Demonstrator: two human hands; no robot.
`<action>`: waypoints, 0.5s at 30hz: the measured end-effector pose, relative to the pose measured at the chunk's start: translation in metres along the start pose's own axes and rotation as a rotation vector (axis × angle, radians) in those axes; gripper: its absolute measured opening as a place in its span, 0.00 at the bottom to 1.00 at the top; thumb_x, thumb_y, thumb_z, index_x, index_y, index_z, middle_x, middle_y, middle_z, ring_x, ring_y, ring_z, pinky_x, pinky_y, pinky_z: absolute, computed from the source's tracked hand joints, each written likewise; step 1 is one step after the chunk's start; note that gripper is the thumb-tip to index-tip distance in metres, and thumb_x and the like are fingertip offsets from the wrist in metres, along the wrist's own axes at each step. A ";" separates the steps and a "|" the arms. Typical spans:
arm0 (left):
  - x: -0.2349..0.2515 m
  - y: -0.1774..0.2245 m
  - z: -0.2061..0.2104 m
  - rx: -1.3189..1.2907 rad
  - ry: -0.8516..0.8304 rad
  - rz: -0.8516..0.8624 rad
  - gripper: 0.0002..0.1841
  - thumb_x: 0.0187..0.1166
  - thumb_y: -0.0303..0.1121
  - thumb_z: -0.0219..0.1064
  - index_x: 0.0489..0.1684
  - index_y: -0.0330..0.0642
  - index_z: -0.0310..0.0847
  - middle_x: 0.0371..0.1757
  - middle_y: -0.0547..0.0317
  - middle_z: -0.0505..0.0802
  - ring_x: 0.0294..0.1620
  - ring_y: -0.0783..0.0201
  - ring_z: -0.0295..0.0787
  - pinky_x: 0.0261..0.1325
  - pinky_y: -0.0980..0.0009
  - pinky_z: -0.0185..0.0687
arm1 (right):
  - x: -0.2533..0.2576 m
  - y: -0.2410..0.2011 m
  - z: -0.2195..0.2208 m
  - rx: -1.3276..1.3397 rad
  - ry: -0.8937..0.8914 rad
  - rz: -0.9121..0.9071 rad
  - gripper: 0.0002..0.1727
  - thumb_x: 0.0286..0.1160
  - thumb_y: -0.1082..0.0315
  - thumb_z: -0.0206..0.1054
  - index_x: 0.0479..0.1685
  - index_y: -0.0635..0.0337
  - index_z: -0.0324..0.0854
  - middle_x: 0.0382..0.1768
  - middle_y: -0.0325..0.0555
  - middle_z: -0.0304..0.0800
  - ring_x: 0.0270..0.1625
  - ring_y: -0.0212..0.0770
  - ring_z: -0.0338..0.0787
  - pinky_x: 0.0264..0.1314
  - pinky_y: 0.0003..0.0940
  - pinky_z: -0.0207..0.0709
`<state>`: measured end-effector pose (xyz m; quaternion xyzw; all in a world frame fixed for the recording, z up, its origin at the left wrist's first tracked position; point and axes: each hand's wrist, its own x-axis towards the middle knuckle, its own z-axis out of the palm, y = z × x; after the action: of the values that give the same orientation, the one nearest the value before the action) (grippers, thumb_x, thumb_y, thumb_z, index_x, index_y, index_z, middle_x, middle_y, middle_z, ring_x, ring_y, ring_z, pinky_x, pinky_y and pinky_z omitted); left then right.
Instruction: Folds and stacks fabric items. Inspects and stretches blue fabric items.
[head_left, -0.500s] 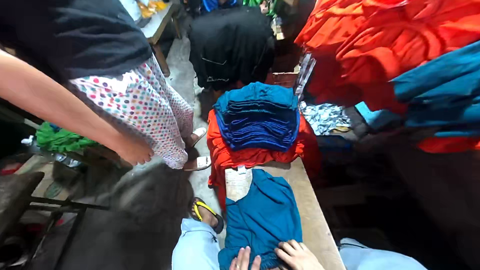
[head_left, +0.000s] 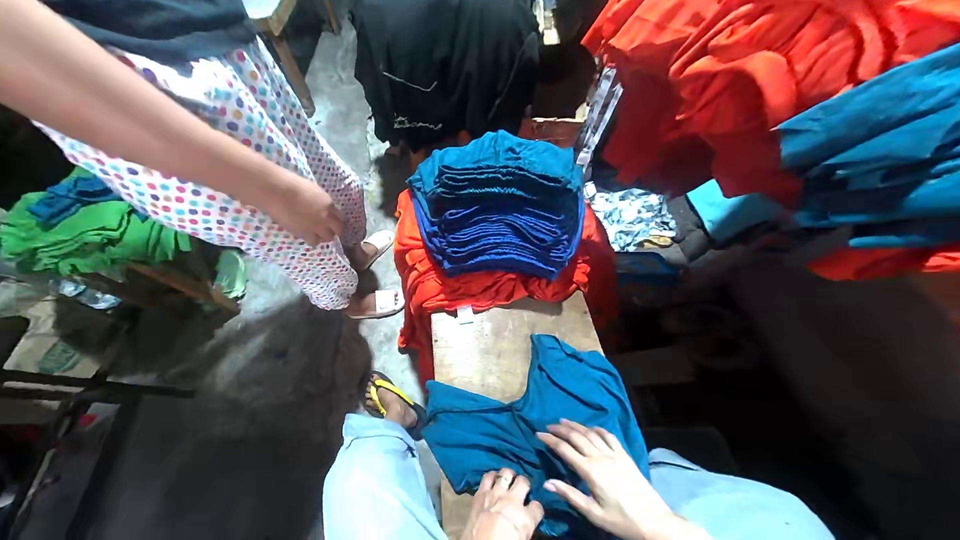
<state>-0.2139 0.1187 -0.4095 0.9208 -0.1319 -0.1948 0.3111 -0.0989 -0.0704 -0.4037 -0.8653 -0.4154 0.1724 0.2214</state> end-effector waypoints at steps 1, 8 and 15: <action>-0.003 0.003 0.002 -0.011 0.004 0.002 0.12 0.76 0.21 0.65 0.49 0.39 0.93 0.63 0.39 0.90 0.74 0.36 0.80 0.78 0.38 0.69 | 0.015 -0.005 0.009 -0.008 0.001 -0.099 0.35 0.82 0.36 0.53 0.78 0.47 0.79 0.78 0.52 0.80 0.83 0.64 0.74 0.78 0.75 0.62; -0.031 0.004 0.014 -0.111 0.066 -0.157 0.12 0.75 0.20 0.66 0.52 0.38 0.90 0.58 0.36 0.89 0.64 0.35 0.86 0.55 0.42 0.86 | 0.079 0.040 0.035 -0.193 -0.049 -0.102 0.35 0.83 0.33 0.48 0.88 0.33 0.69 0.90 0.43 0.62 0.92 0.63 0.55 0.80 0.88 0.32; -0.025 -0.005 -0.009 -0.187 -0.195 -0.214 0.17 0.81 0.22 0.56 0.65 0.35 0.83 0.69 0.32 0.83 0.73 0.31 0.77 0.67 0.39 0.77 | 0.052 0.058 0.038 -0.311 0.193 0.141 0.56 0.73 0.19 0.35 0.88 0.53 0.68 0.88 0.56 0.64 0.90 0.70 0.59 0.77 0.91 0.33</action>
<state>-0.2317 0.1368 -0.3991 0.8734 -0.0439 -0.3268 0.3583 -0.0491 -0.0527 -0.4726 -0.9286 -0.3521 0.0372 0.1111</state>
